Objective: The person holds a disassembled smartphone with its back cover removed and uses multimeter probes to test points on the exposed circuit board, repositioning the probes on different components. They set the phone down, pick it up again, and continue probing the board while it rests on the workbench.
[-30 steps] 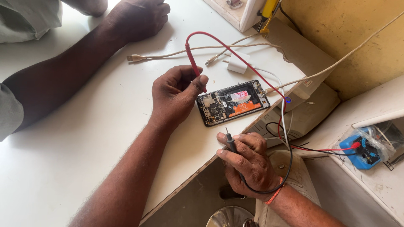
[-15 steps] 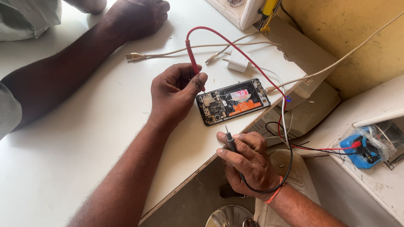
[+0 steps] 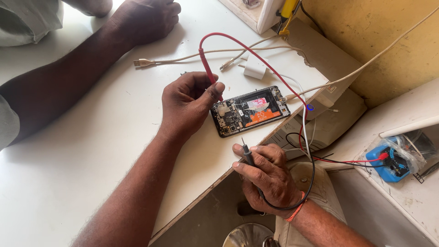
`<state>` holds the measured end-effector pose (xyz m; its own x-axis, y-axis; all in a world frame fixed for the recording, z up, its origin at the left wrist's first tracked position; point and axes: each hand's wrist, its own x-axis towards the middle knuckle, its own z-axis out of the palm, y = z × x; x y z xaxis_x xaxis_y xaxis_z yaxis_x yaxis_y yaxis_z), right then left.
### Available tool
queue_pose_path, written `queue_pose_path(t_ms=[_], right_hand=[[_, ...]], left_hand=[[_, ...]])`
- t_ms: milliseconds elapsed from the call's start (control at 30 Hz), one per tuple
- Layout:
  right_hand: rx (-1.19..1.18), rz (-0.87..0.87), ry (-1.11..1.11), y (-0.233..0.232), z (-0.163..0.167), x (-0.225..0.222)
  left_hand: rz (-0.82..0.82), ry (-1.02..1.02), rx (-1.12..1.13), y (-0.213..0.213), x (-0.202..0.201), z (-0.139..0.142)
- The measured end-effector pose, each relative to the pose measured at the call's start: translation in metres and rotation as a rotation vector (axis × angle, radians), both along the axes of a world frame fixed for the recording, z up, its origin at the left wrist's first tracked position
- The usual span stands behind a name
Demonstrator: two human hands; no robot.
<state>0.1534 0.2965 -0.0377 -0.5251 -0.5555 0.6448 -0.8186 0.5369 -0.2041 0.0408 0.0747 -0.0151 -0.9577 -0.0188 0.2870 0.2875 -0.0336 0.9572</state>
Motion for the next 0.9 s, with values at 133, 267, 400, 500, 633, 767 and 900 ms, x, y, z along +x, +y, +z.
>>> queue_pose_path(t_ms=[133, 267, 400, 500, 633, 767, 900], right_hand=[[-0.001, -0.002, -0.009, -0.0003, 0.0006, 0.0010], [0.003, 0.003, -0.012, 0.0008, 0.0024, 0.0020], [-0.004, 0.005, -0.012, 0.0000, 0.0025, 0.0019], [-0.005, 0.008, -0.015, 0.0006, 0.0032, 0.0022], [0.004, 0.013, -0.034, 0.0016, 0.0048, 0.0036], [-0.001, 0.032, -0.041, 0.0023, 0.0051, 0.0030], [0.004, 0.031, -0.052, 0.0026, 0.0044, 0.0033]], left_hand=[[-0.007, 0.002, -0.004, 0.0002, 0.0003, 0.0009], [-0.017, 0.015, 0.013, 0.0004, 0.0001, 0.0011], [-0.015, 0.015, 0.010, 0.0001, -0.0002, 0.0011], [-0.015, 0.000, 0.015, 0.0007, 0.0006, 0.0015], [-0.008, -0.015, 0.011, 0.0018, 0.0014, 0.0032], [-0.013, -0.014, 0.016, 0.0017, 0.0016, 0.0048], [-0.024, -0.036, 0.018, 0.0021, 0.0019, 0.0053]])
